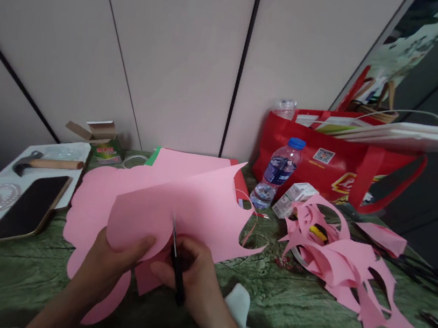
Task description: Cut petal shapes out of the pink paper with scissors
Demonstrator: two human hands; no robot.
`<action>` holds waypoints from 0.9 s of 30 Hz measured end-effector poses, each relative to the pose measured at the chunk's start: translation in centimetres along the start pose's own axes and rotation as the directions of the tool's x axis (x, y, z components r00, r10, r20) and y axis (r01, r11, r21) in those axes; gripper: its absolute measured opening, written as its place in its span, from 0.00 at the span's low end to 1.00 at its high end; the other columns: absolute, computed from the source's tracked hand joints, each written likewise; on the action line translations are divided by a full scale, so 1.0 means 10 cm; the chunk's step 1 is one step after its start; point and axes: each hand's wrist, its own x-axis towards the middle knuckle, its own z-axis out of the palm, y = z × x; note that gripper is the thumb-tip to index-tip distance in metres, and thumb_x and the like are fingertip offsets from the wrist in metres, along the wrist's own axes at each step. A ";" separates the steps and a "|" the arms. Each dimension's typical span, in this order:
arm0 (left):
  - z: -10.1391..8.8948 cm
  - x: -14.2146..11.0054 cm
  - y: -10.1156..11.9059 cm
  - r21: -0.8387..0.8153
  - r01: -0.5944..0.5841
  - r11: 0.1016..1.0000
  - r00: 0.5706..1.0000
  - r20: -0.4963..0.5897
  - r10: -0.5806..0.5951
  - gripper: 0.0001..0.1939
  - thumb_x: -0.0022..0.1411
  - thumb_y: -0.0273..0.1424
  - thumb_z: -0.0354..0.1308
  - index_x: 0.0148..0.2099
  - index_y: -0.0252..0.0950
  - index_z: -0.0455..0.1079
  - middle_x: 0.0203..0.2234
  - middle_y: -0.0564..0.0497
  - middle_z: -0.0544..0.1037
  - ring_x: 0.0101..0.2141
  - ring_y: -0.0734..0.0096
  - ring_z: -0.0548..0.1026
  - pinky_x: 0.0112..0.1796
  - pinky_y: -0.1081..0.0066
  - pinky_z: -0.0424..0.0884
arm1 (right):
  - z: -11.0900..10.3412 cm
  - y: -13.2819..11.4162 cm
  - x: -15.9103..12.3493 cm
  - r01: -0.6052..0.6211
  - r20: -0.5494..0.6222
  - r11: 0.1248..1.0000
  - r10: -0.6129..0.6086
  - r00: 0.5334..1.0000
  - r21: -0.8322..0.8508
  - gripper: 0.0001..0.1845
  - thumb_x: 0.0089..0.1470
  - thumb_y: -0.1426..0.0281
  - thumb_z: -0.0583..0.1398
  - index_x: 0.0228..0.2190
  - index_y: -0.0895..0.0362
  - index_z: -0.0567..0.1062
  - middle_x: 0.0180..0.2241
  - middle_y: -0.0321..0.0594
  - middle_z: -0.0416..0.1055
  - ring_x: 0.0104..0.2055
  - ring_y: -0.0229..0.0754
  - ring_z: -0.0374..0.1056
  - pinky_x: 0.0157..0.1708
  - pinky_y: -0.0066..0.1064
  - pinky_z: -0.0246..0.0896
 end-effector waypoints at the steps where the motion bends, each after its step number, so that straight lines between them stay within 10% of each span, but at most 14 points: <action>1: 0.00 0.00 0.00 0.005 0.003 1.000 1.000 -0.003 -0.003 0.19 0.43 0.34 0.63 0.39 0.30 0.72 0.31 0.45 0.80 0.32 0.60 0.76 0.34 0.66 0.72 | 0.00 0.00 0.00 0.001 -0.001 1.000 -0.001 1.000 0.000 0.17 0.33 0.63 0.69 0.21 0.58 0.68 0.18 0.28 0.58 0.20 0.33 0.52 0.19 0.24 0.51; 27: -0.01 0.02 -0.06 -0.043 0.025 0.999 0.999 -0.020 -0.026 0.22 0.41 0.36 0.64 0.39 0.29 0.71 0.30 0.45 0.79 0.32 0.59 0.76 0.32 0.65 0.72 | 0.01 0.02 0.01 -0.014 -0.004 1.000 0.014 1.000 0.015 0.13 0.37 0.66 0.67 0.19 0.60 0.69 0.14 0.28 0.59 0.17 0.30 0.50 0.16 0.23 0.43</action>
